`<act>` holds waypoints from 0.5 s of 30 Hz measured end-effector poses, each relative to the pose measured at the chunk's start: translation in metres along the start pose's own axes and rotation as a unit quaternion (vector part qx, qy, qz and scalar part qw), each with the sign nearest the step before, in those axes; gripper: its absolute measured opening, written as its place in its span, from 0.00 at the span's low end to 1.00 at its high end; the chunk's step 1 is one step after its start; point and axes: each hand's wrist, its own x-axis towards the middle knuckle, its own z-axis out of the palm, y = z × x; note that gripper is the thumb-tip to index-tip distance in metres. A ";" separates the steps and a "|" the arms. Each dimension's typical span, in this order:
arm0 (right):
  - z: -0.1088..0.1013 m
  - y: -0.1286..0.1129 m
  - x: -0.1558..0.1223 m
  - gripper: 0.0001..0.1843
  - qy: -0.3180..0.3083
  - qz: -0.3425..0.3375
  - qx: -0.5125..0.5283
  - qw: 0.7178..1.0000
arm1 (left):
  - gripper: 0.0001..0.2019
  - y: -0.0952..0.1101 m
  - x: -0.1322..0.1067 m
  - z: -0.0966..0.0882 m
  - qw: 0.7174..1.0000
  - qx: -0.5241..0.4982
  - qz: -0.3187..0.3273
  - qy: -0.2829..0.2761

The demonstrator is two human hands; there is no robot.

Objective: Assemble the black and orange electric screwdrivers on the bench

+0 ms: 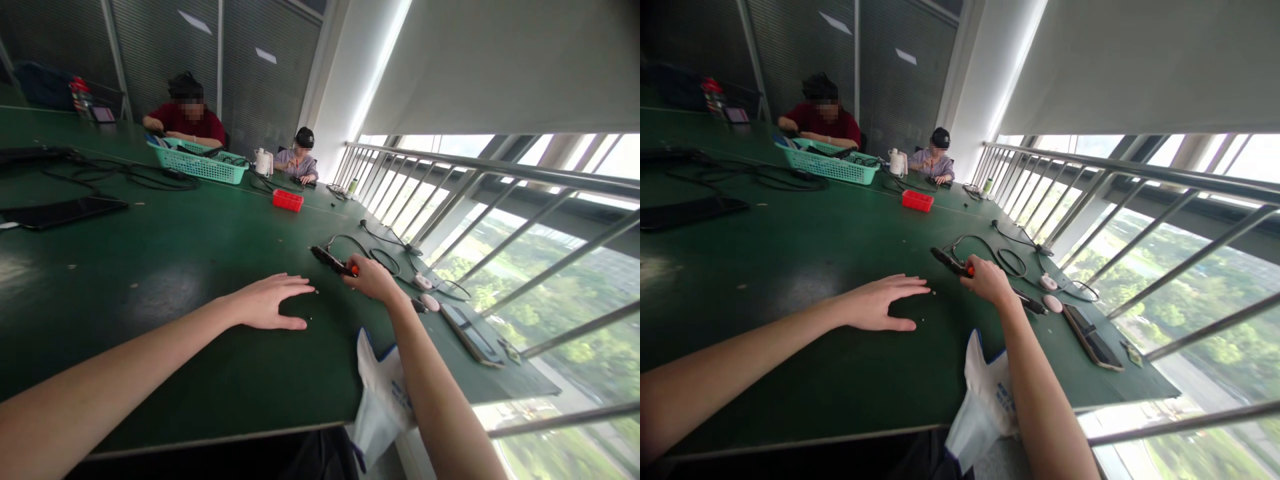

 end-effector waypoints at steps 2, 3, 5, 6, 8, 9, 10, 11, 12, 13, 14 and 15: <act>-0.011 0.016 -0.004 0.23 0.036 0.058 -0.020 0.997 | 0.36 0.014 0.006 0.009 0.999 -0.012 0.032 0.000; -0.016 0.025 -0.006 0.26 0.049 0.079 -0.025 0.995 | 0.32 0.019 0.008 0.013 0.999 -0.023 0.049 -0.001; -0.022 0.044 -0.009 0.33 0.057 0.105 -0.031 0.992 | 0.24 0.025 0.012 0.019 0.996 -0.052 0.071 0.002; -0.023 0.053 -0.010 0.35 0.050 0.113 -0.036 0.992 | 0.21 0.025 0.014 0.020 0.995 -0.066 0.076 0.004; -0.020 0.069 -0.011 0.37 0.026 0.129 -0.050 0.990 | 0.19 0.021 0.014 0.021 0.993 -0.093 0.076 0.009; -0.017 0.075 -0.011 0.38 0.009 0.134 -0.056 0.989 | 0.18 0.018 0.014 0.020 0.992 -0.103 0.074 0.012; -0.014 0.080 -0.010 0.38 -0.007 0.137 -0.060 0.989 | 0.17 0.014 0.014 0.019 0.991 -0.112 0.072 0.016; -0.011 0.084 -0.010 0.38 -0.021 0.138 -0.061 0.988 | 0.17 0.010 0.013 0.018 0.990 -0.117 0.070 0.022; -0.009 0.087 -0.009 0.38 -0.033 0.136 -0.060 0.988 | 0.16 0.006 0.013 0.016 0.990 -0.119 0.071 0.027; -0.006 0.090 -0.009 0.38 -0.041 0.132 -0.058 0.989 | 0.16 0.003 0.012 0.014 0.990 -0.118 0.071 0.033; -0.004 0.091 -0.008 0.38 -0.045 0.129 -0.054 0.989 | 0.15 -0.001 0.011 0.012 0.990 -0.116 0.072 0.038; -0.003 0.092 -0.008 0.39 -0.049 0.126 -0.049 0.990 | 0.15 -0.004 0.010 0.010 0.990 -0.113 0.072 0.043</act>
